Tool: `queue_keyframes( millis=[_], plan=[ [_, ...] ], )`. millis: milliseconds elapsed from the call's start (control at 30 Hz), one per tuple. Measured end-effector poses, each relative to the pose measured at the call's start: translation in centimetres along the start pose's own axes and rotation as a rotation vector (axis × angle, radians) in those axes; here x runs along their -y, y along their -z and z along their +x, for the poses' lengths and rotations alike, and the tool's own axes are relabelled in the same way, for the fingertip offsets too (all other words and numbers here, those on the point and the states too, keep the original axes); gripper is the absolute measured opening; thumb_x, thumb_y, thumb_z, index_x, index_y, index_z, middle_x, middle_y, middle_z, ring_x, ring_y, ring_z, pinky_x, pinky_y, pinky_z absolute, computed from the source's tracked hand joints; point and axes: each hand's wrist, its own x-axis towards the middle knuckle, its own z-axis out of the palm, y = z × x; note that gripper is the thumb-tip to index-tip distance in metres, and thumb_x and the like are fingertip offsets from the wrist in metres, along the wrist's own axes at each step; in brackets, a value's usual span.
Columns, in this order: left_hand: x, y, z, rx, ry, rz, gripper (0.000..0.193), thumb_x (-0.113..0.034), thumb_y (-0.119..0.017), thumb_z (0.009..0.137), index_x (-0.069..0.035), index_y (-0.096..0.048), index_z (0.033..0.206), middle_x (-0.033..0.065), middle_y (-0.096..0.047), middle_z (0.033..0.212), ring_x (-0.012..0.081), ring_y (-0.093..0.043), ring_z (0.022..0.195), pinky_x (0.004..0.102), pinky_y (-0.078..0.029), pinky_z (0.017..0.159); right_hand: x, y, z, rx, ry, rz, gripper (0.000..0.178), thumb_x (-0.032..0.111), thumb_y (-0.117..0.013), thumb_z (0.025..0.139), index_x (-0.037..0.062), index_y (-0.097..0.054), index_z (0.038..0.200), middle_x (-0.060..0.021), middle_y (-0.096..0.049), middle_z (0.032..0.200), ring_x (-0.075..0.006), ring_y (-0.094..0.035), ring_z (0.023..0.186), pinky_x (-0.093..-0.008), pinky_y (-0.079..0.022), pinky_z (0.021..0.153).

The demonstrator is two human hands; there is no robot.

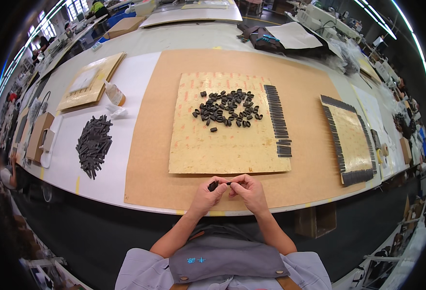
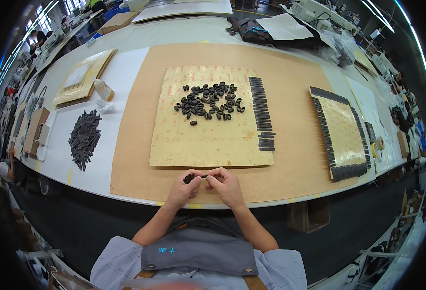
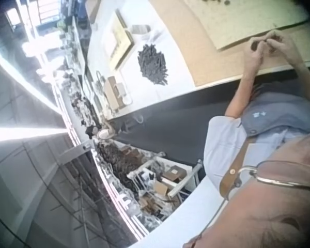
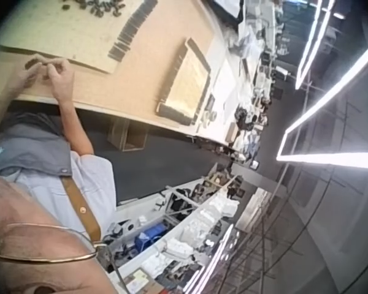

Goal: Assembling small black hardware components at a workshop station.

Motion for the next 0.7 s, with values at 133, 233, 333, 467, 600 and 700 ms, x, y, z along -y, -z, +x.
queue_keyframes(
  millis=[133, 233, 333, 467, 600, 700],
  plan=[
    [-0.3, 0.4, 0.2, 0.011, 0.054, 0.007, 0.017, -0.016, -0.065, 0.086, -0.006, -0.051, 0.089, -0.0055, -0.042, 0.060, 0.0020, -0.034, 0.046, 0.0184, -0.024, 0.039, 0.1, 0.4, 0.1, 0.106, -0.021, 0.024, 0.013, 0.005, -0.060, 0.087, -0.0045, -0.059, 0.097, -0.0081, -0.064, 0.083, -0.0114, -0.063, 0.072, -0.0231, -0.053, 0.066],
    [-0.6, 1.1, 0.0, 0.087, 0.135, -0.034, 0.018, -0.014, -0.067, 0.084, -0.008, -0.050, 0.085, -0.0047, -0.044, 0.061, 0.0021, -0.035, 0.046, 0.0184, -0.024, 0.039, 0.6, 0.8, -0.1, 0.201, -0.053, 0.038, 0.014, 0.004, -0.061, 0.086, -0.0054, -0.061, 0.097, -0.0085, -0.065, 0.083, -0.0116, -0.063, 0.072, -0.0228, -0.053, 0.066],
    [-0.1, 1.3, -0.4, 0.164, 0.193, -0.062, 0.020, -0.014, -0.069, 0.083, -0.008, -0.049, 0.084, -0.0041, -0.045, 0.062, 0.0024, -0.035, 0.046, 0.0184, -0.025, 0.039, 1.1, 1.0, -0.6, 0.242, -0.113, 0.008, 0.011, 0.002, -0.062, 0.085, -0.0060, -0.060, 0.092, -0.0103, -0.065, 0.081, -0.0144, -0.065, 0.068, -0.0251, -0.054, 0.064],
    [0.4, 1.0, -1.1, 0.196, 0.188, -0.052, 0.021, -0.016, -0.070, 0.081, -0.008, -0.050, 0.083, -0.0045, -0.045, 0.062, 0.0022, -0.035, 0.046, 0.0187, -0.024, 0.039, 1.0, 1.0, -1.1, 0.283, -0.116, -0.051, 0.011, 0.003, -0.063, 0.084, -0.0053, -0.060, 0.091, -0.0101, -0.065, 0.079, -0.0143, -0.064, 0.066, -0.0259, -0.054, 0.062],
    [-0.8, 0.4, -0.9, 0.080, 0.167, 0.150, 0.015, -0.018, -0.066, 0.084, -0.008, -0.055, 0.085, -0.0072, -0.042, 0.059, 0.0010, -0.033, 0.045, 0.0187, -0.023, 0.040, 0.4, 0.9, -0.8, 0.167, -0.139, -0.007, 0.010, 0.004, -0.062, 0.085, -0.0043, -0.059, 0.089, -0.0076, -0.063, 0.075, -0.0127, -0.063, 0.064, -0.0263, -0.054, 0.059],
    [-0.9, 1.6, -0.1, 0.117, 0.147, 0.293, 0.011, -0.017, -0.063, 0.085, -0.007, -0.059, 0.087, -0.0076, -0.043, 0.059, 0.0011, -0.035, 0.047, 0.0197, -0.024, 0.041, 0.5, 1.3, -0.2, 0.163, -0.170, -0.032, 0.013, 0.007, -0.062, 0.085, -0.0035, -0.059, 0.091, -0.0053, -0.062, 0.076, -0.0094, -0.060, 0.061, -0.0240, -0.052, 0.057]
  ],
)
